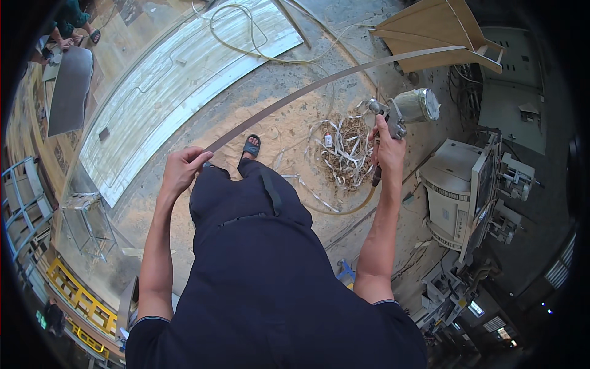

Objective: Applying a finish or adhesive to curved wooden strips using a spray gun.

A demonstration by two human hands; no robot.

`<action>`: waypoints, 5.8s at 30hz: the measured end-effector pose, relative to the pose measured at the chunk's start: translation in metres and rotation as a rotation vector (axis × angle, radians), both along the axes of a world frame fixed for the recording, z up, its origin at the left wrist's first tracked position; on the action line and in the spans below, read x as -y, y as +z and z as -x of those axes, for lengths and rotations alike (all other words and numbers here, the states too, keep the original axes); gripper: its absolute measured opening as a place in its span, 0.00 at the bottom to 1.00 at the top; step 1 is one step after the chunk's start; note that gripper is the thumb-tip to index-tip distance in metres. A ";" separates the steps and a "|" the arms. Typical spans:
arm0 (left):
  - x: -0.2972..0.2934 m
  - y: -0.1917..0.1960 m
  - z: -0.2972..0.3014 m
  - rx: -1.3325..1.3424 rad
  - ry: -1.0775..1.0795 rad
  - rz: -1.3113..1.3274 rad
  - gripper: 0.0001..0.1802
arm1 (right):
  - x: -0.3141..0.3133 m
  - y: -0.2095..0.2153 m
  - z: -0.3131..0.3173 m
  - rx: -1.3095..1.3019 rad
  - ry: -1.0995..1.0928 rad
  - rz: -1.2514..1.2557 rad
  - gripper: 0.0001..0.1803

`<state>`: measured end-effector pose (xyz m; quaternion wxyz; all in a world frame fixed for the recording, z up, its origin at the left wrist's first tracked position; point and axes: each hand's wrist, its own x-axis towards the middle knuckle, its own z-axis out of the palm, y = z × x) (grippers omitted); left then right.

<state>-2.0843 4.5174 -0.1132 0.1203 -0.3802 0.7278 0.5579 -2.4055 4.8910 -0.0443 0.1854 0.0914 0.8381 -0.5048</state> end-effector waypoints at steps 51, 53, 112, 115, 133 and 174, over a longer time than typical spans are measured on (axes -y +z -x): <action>0.108 -0.023 -0.128 -0.059 -0.108 -0.159 0.16 | 0.130 0.033 -0.255 -0.024 0.127 -0.107 0.24; 0.107 -0.023 -0.127 -0.070 -0.113 -0.165 0.17 | 0.130 0.032 -0.262 -0.025 0.159 -0.099 0.23; 0.107 -0.045 -0.140 -0.099 -0.123 -0.063 0.16 | 0.153 0.033 -0.339 -0.105 0.295 -0.126 0.22; 0.108 -0.045 -0.142 -0.100 -0.132 -0.070 0.16 | 0.150 0.039 -0.338 0.037 0.231 -0.061 0.23; 0.113 -0.046 -0.139 -0.141 -0.134 -0.115 0.17 | 0.157 0.053 -0.344 0.079 0.131 -0.159 0.20; 0.119 0.031 -0.356 0.121 0.068 0.249 0.17 | 0.161 0.008 -0.342 0.139 0.510 -0.048 0.23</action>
